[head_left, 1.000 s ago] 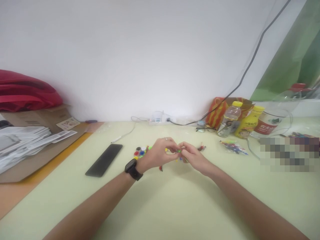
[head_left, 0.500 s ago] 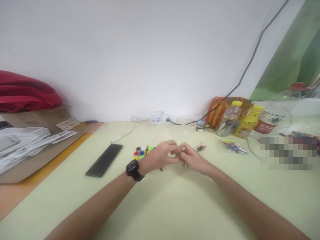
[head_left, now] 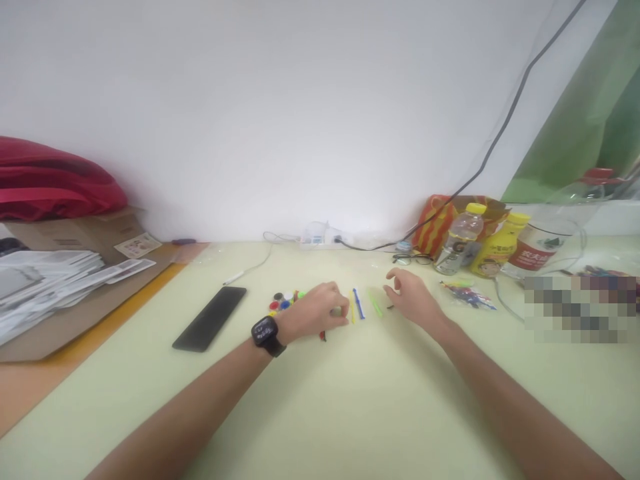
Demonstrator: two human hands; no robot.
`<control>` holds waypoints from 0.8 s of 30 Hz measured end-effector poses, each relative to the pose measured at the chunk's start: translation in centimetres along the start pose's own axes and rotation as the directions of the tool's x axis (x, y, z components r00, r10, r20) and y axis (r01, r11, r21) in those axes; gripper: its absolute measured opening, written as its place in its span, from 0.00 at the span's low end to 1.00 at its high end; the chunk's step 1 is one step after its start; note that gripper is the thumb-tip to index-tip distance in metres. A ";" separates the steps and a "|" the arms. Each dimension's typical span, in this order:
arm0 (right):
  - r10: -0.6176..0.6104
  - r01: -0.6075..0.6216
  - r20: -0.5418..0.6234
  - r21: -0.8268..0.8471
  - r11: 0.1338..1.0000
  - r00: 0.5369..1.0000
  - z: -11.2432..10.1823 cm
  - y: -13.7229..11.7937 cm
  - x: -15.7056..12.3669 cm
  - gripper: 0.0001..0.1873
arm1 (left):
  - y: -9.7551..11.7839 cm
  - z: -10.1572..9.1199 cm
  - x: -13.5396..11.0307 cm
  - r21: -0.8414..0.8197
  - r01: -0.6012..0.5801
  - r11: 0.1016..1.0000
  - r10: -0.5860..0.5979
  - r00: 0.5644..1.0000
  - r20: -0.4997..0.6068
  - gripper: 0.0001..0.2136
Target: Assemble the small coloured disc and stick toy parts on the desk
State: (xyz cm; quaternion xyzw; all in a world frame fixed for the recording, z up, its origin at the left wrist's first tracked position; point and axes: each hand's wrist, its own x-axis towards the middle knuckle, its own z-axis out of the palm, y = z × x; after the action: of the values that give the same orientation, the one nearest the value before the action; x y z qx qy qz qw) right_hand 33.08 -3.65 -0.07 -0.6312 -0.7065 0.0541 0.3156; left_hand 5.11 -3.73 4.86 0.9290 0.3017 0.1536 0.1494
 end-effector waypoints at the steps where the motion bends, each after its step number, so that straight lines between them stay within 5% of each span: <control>1: -0.002 0.001 -0.010 -0.056 0.998 1.000 -0.3 0.3 0.1 0.09 | -0.2 -0.1 0.0 0.016 -0.007 1.000 0.007 1.000 -0.003 0.04; 10: 0.102 -0.097 0.019 -0.193 0.977 0.995 -0.6 1.8 -0.2 0.05 | -1.2 -2.6 -0.4 0.074 -0.026 0.997 0.023 0.999 0.040 0.05; 24: 0.085 -0.084 0.011 -0.054 0.995 0.996 -0.7 3.5 0.8 0.12 | -0.8 -2.0 -0.1 0.146 0.014 0.989 -0.013 1.000 -0.011 0.12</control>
State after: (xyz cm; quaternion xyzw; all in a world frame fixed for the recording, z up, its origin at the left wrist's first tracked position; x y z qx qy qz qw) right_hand 36.47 -2.43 -0.83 -0.6681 -0.6826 0.0528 0.2913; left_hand 3.90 -2.83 6.35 0.9346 0.3191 0.1348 0.0805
